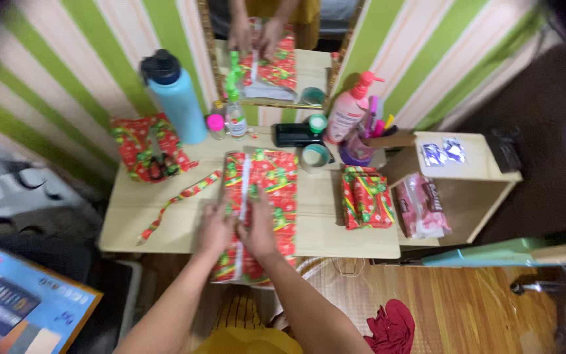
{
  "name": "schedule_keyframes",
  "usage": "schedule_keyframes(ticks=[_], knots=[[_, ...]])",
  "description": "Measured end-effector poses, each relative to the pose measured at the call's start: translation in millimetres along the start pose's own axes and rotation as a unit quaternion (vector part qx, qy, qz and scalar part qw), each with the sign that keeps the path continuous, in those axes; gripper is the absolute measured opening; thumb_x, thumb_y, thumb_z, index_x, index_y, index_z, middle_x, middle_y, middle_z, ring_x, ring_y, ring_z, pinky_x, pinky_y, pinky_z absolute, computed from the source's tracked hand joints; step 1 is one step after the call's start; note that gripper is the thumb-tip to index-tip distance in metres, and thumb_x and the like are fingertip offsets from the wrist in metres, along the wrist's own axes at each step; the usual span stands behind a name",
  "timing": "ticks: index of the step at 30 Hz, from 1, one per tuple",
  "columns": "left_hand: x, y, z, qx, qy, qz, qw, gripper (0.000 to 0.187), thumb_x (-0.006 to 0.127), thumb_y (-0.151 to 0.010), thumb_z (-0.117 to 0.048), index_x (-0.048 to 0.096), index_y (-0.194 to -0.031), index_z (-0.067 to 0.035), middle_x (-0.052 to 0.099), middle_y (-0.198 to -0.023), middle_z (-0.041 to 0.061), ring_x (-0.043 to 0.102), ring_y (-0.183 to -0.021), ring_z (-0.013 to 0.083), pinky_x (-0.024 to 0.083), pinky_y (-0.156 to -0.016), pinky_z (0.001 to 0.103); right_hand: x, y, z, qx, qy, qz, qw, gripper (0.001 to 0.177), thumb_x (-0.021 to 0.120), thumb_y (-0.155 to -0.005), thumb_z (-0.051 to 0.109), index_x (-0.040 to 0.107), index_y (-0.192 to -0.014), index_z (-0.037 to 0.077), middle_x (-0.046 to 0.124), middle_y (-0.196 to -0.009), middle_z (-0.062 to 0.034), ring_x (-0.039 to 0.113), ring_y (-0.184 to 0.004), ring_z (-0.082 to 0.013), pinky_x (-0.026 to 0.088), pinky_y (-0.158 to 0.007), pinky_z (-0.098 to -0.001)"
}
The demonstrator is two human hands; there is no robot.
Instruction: The person wraps a rectangular box with red Christmas-themed wrapping paper on a vanity table. They fold the paper around the box, smooth the edges, and then spend a long time trying to find and pull the end of a roll of clear tape to secure the package.
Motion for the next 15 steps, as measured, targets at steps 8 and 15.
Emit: schedule_keyframes(ticks=[8, 15], knots=[[4.9, 13.6, -42.0, 0.031, -0.104, 0.123, 0.987, 0.058, 0.042, -0.104, -0.044, 0.025, -0.159, -0.044, 0.045, -0.136, 0.026, 0.063, -0.107, 0.0415, 0.054, -0.090, 0.051, -16.7, 11.6, -35.6, 0.170, 0.249, 0.096, 0.949, 0.045, 0.060, -0.096, 0.034, 0.055, -0.129, 0.003, 0.047, -0.138, -0.0204, 0.049, -0.129, -0.0373, 0.045, -0.101, -0.0517], [25.6, 7.9, -43.1, 0.043, -0.164, 0.205, 0.964, 0.062, 0.032, -0.106, -0.048, 0.006, -0.163, -0.045, 0.052, -0.133, 0.026, 0.067, -0.103, 0.0406, 0.055, -0.090, 0.052, -41.5, 8.6, -25.8, 0.018, 0.141, 0.040, 0.989, 0.027, 0.064, -0.090, 0.029, 0.070, -0.108, 0.008, 0.053, -0.128, -0.0164, 0.050, -0.124, -0.0362, 0.041, -0.103, -0.0520]])
Point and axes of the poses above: each hand's wrist, its own y-axis away from the middle knuckle, its own x-axis out of the palm, z = x × y, the point moved 8 cm from there along -y, towards the middle knuckle
